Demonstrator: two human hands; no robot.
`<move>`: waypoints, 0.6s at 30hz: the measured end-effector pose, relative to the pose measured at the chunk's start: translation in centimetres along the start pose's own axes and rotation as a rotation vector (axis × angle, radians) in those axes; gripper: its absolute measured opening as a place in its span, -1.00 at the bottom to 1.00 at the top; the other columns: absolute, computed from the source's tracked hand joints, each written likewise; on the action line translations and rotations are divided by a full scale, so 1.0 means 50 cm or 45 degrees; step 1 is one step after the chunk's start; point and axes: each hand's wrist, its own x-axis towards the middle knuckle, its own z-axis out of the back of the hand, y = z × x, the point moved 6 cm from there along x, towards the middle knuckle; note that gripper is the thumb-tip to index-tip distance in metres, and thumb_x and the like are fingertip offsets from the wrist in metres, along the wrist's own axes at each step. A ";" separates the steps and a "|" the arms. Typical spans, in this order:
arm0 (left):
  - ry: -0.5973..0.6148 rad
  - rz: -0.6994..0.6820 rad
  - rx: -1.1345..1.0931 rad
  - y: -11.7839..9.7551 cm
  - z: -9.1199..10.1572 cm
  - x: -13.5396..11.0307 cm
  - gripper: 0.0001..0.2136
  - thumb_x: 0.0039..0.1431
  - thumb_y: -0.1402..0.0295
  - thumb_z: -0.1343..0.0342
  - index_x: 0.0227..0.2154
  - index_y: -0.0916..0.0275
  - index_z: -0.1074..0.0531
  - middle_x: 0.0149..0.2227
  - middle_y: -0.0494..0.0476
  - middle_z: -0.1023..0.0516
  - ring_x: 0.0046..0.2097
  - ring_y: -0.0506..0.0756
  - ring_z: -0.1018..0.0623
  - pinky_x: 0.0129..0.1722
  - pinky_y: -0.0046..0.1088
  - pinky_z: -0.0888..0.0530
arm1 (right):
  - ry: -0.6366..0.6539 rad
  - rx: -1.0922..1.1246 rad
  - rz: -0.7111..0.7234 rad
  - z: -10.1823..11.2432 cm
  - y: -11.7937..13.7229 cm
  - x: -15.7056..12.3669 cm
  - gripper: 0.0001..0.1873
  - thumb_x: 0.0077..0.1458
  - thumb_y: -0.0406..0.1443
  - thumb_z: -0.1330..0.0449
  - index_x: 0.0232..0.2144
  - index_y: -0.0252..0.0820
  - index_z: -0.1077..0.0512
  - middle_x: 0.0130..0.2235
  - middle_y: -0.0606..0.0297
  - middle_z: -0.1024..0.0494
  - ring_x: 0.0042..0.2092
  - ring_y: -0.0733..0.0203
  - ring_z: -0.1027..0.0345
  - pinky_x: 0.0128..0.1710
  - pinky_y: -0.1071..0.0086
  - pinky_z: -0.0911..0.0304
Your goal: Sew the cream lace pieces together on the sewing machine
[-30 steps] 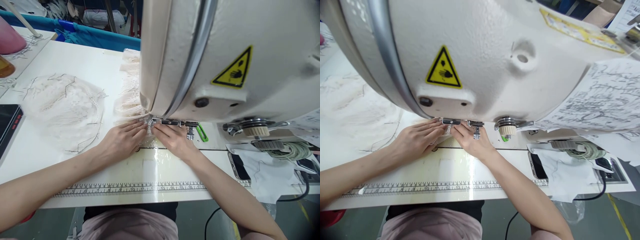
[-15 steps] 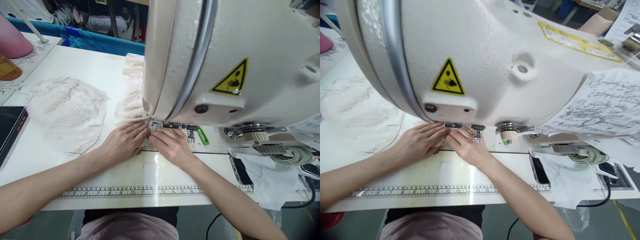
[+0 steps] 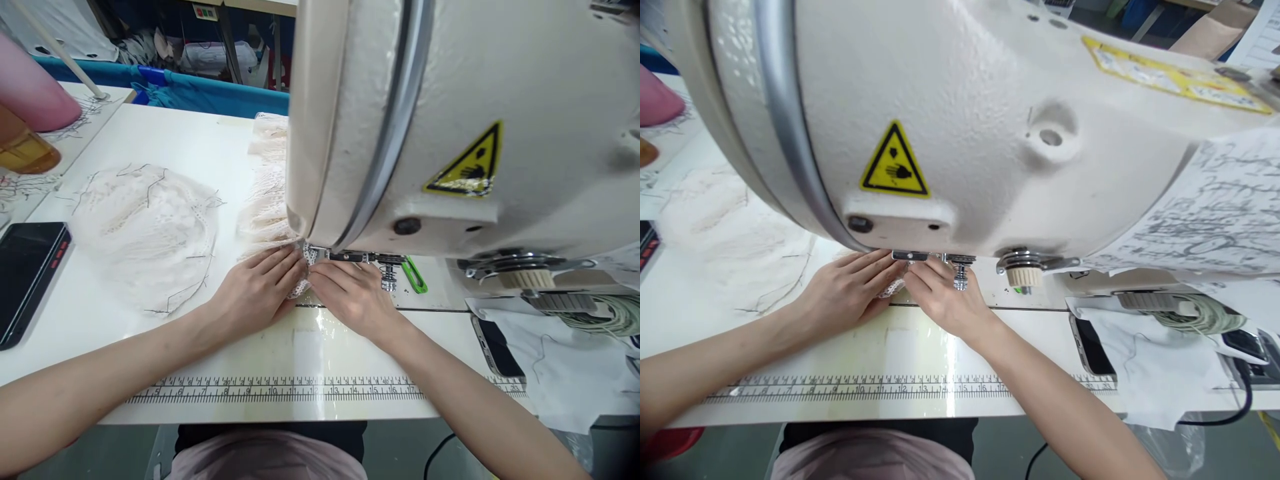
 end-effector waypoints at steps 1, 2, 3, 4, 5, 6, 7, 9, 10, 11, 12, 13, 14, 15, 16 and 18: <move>0.006 -0.001 0.008 -0.002 -0.001 0.000 -0.66 0.31 0.36 0.07 -0.03 0.48 -0.48 0.01 0.33 -0.54 0.02 0.27 -0.56 -0.03 -0.19 -0.56 | -0.005 -0.009 -0.002 0.000 -0.001 -0.001 -0.85 0.16 -0.46 -0.14 -0.27 -0.16 -0.44 -0.19 0.47 -0.61 -0.23 0.39 -0.42 -0.26 0.39 -0.15; 0.010 -0.002 0.014 -0.003 -0.001 0.001 -0.66 0.31 0.37 0.06 -0.03 0.47 -0.48 0.01 0.33 -0.54 0.02 0.27 -0.56 -0.02 -0.19 -0.55 | -0.011 -0.018 -0.002 0.000 -0.002 -0.003 -0.85 0.16 -0.46 -0.14 -0.27 -0.16 -0.44 -0.19 0.47 -0.61 -0.23 0.39 -0.42 -0.24 0.39 -0.15; 0.012 -0.003 0.017 -0.004 -0.002 0.002 -0.66 0.30 0.37 0.06 -0.03 0.47 -0.48 0.01 0.33 -0.54 0.02 0.27 -0.56 -0.02 -0.19 -0.55 | -0.018 -0.028 0.000 0.000 -0.004 -0.005 -0.85 0.16 -0.46 -0.14 -0.27 -0.16 -0.45 -0.19 0.47 -0.61 -0.24 0.39 -0.42 -0.23 0.39 -0.15; 0.014 -0.002 0.019 -0.005 -0.002 0.003 -0.67 0.30 0.38 0.05 -0.03 0.47 -0.48 0.01 0.32 -0.54 0.02 0.27 -0.56 -0.01 -0.19 -0.54 | -0.023 -0.038 -0.001 0.000 -0.006 -0.007 -0.84 0.16 -0.47 -0.14 -0.26 -0.15 -0.45 -0.18 0.46 -0.61 -0.24 0.39 -0.42 -0.23 0.39 -0.15; 0.016 0.000 0.019 -0.006 -0.002 0.004 -0.67 0.29 0.38 0.05 -0.03 0.47 -0.48 0.02 0.32 -0.54 0.02 0.27 -0.56 0.00 -0.19 -0.54 | -0.025 -0.044 -0.004 -0.001 -0.008 -0.009 -0.83 0.16 -0.47 -0.14 -0.26 -0.15 -0.45 -0.17 0.46 -0.61 -0.25 0.39 -0.42 -0.23 0.39 -0.15; 0.017 0.003 0.021 -0.006 -0.001 0.005 -0.67 0.29 0.38 0.04 -0.02 0.46 -0.48 0.02 0.32 -0.54 0.03 0.26 -0.56 0.02 -0.19 -0.53 | -0.020 -0.045 -0.007 -0.002 -0.010 -0.010 -0.82 0.16 -0.48 -0.14 -0.25 -0.15 -0.46 -0.17 0.44 -0.61 -0.24 0.39 -0.42 -0.24 0.39 -0.15; 0.019 0.006 0.024 -0.006 -0.001 0.006 -0.67 0.29 0.38 0.04 -0.02 0.46 -0.47 0.02 0.31 -0.54 0.03 0.26 -0.56 0.03 -0.20 -0.52 | -0.011 -0.041 -0.013 -0.004 -0.012 -0.011 -0.81 0.17 -0.48 -0.13 -0.24 -0.14 -0.46 -0.16 0.43 -0.61 -0.24 0.39 -0.42 -0.25 0.40 -0.16; 0.027 0.011 0.031 -0.006 -0.001 0.008 -0.67 0.29 0.38 0.03 0.00 0.44 -0.47 0.03 0.30 -0.54 0.04 0.25 -0.55 0.05 -0.20 -0.50 | 0.011 -0.024 -0.026 -0.006 -0.017 -0.013 -0.80 0.18 -0.47 -0.13 -0.22 -0.14 -0.46 -0.16 0.40 -0.61 -0.24 0.37 -0.43 -0.26 0.40 -0.17; 0.032 0.011 0.032 -0.005 -0.001 0.008 -0.67 0.30 0.38 0.04 0.00 0.43 -0.46 0.03 0.31 -0.53 0.04 0.25 -0.55 0.06 -0.20 -0.50 | 0.022 -0.015 -0.028 -0.007 -0.019 -0.013 -0.81 0.18 -0.47 -0.12 -0.22 -0.14 -0.47 -0.16 0.38 -0.61 -0.24 0.36 -0.43 -0.27 0.40 -0.19; 0.035 0.010 0.032 -0.005 -0.001 0.008 -0.67 0.30 0.37 0.04 0.01 0.43 -0.46 0.04 0.31 -0.53 0.04 0.25 -0.55 0.06 -0.19 -0.49 | 0.026 -0.009 -0.025 -0.007 -0.020 -0.013 -0.81 0.19 -0.46 -0.12 -0.21 -0.15 -0.47 -0.16 0.37 -0.61 -0.25 0.36 -0.43 -0.27 0.40 -0.20; 0.039 0.010 0.031 -0.005 -0.002 0.008 -0.67 0.30 0.37 0.04 0.01 0.43 -0.45 0.04 0.32 -0.53 0.05 0.25 -0.54 0.06 -0.19 -0.49 | 0.021 -0.007 -0.022 -0.007 -0.022 -0.013 -0.82 0.20 -0.46 -0.13 -0.21 -0.16 -0.47 -0.16 0.36 -0.61 -0.26 0.36 -0.44 -0.28 0.40 -0.21; 0.042 0.010 0.029 -0.006 -0.003 0.008 -0.67 0.30 0.36 0.03 0.02 0.43 -0.45 0.05 0.32 -0.52 0.05 0.26 -0.54 0.07 -0.18 -0.49 | 0.007 -0.006 -0.018 -0.005 -0.023 -0.013 -0.83 0.20 -0.46 -0.13 -0.22 -0.17 -0.47 -0.17 0.36 -0.61 -0.27 0.36 -0.44 -0.29 0.41 -0.22; 0.044 0.011 0.027 -0.006 -0.003 0.008 -0.67 0.30 0.36 0.03 0.02 0.43 -0.45 0.05 0.33 -0.52 0.05 0.26 -0.54 0.07 -0.18 -0.48 | -0.008 -0.006 -0.016 -0.004 -0.024 -0.013 -0.84 0.20 -0.45 -0.14 -0.22 -0.17 -0.47 -0.17 0.37 -0.61 -0.28 0.36 -0.44 -0.30 0.41 -0.23; 0.045 0.013 0.026 -0.006 -0.004 0.008 -0.67 0.30 0.36 0.01 0.02 0.43 -0.44 0.05 0.33 -0.52 0.06 0.26 -0.53 0.07 -0.17 -0.48 | -0.025 -0.004 -0.014 -0.002 -0.025 -0.013 -0.86 0.20 -0.45 -0.14 -0.23 -0.18 -0.47 -0.18 0.37 -0.61 -0.28 0.36 -0.43 -0.32 0.41 -0.24; 0.046 0.016 0.025 -0.006 -0.006 0.007 -0.67 0.29 0.36 0.00 0.03 0.42 -0.44 0.05 0.33 -0.52 0.07 0.26 -0.53 0.08 -0.17 -0.48 | -0.036 -0.005 -0.013 -0.001 -0.027 -0.013 -0.86 0.20 -0.44 -0.15 -0.22 -0.18 -0.47 -0.18 0.38 -0.61 -0.29 0.36 -0.43 -0.33 0.42 -0.24; 0.051 0.023 0.015 -0.006 -0.008 0.007 -0.66 0.28 0.36 -0.02 0.04 0.41 -0.43 0.06 0.34 -0.51 0.09 0.26 -0.52 0.09 -0.17 -0.47 | -0.022 -0.021 -0.014 -0.002 -0.030 -0.012 -0.87 0.20 -0.43 -0.15 -0.20 -0.20 -0.47 -0.19 0.36 -0.61 -0.29 0.35 -0.44 -0.34 0.41 -0.25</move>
